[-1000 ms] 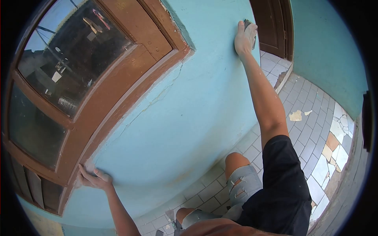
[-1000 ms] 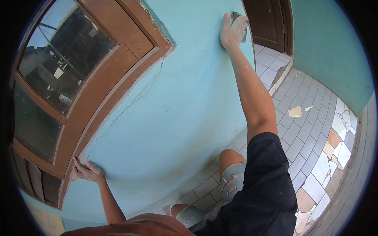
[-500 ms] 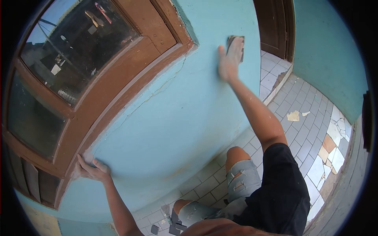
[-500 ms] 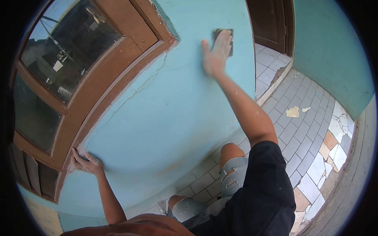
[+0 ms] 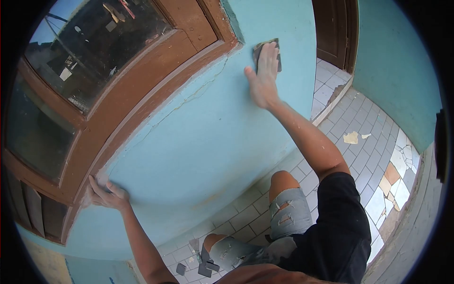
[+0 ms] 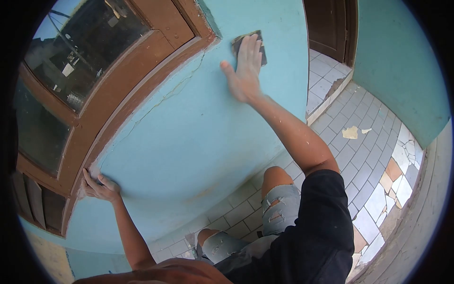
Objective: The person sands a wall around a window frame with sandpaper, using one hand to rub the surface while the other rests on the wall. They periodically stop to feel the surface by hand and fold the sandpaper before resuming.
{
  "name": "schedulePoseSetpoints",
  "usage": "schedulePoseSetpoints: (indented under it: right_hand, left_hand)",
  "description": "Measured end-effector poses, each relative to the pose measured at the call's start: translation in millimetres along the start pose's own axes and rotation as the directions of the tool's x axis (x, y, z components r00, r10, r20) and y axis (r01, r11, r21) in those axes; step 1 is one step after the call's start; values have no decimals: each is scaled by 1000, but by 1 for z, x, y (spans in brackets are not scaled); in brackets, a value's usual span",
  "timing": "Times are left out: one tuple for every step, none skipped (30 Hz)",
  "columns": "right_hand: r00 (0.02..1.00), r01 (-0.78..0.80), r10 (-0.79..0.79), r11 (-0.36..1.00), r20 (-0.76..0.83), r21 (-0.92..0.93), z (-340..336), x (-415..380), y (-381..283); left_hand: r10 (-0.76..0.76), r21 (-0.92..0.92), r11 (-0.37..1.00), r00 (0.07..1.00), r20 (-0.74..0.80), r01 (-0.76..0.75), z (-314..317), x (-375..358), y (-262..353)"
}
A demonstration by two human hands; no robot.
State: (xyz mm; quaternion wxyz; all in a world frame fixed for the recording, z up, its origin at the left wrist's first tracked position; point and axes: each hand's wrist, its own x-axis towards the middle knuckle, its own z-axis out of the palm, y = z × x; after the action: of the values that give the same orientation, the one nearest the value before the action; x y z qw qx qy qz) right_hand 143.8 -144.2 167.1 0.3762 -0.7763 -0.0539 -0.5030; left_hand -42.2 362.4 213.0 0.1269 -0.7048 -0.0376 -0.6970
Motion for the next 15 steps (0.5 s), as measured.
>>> schedulePoseSetpoints:
  right_hand:
    - [1000,-5,5,1000,-6,-1,-2,1,7]
    - [999,40,-40,999,-4,-31,-7,8,23]
    - [997,81,-81,995,7,-61,-15,15,43]
    - [964,-250,257,963,-61,101,-24,34,76]
    - [823,-524,562,806,-79,274,-34,62,110]
    - [715,-632,679,729,-166,261,-30,62,140]
    - [588,-722,768,640,-253,263,-28,59,137]
    - [594,-711,761,649,-261,270,-29,68,136]
    - [503,-760,837,547,-215,352,-31,80,136]
    - [404,-798,902,430,-155,423,-37,88,122]
    - [573,-700,812,556,-112,447,-43,95,102]
    - [719,-588,691,657,-65,472,-41,92,79]
    - [820,-497,560,799,-117,339,-20,76,42]
    - [902,-376,406,906,-147,196,-7,61,15]
    - [902,-375,406,906,-148,197,-6,50,16]
  left_hand:
    - [9,-9,1000,1000,9,-9,1,1,-2]
    - [15,-16,1000,1000,3,-15,5,2,-1]
    - [11,-22,1000,1000,2,-11,6,2,0]
    - [8,-22,1000,1000,12,-8,3,1,-3]
    - [9,-24,1000,1000,14,-8,5,3,-1]
    - [-3,-18,1000,1000,6,3,5,2,2]
    - [-17,-11,1000,1000,-8,17,2,1,2]
    - [-25,-14,1000,999,-22,24,4,2,1]
    - [-23,-13,1000,1000,-7,23,3,1,1]
    - [-18,-11,1000,1000,14,18,3,1,2]
    - [-24,-14,1000,1000,14,24,4,3,4]
    - [-21,-9,1000,1000,7,21,2,3,5]
    - [-19,-6,1000,1000,0,19,0,2,5]
    - [-26,-9,1000,1000,4,26,0,-1,6]
    - [-18,-13,1000,1000,11,18,0,-3,2]
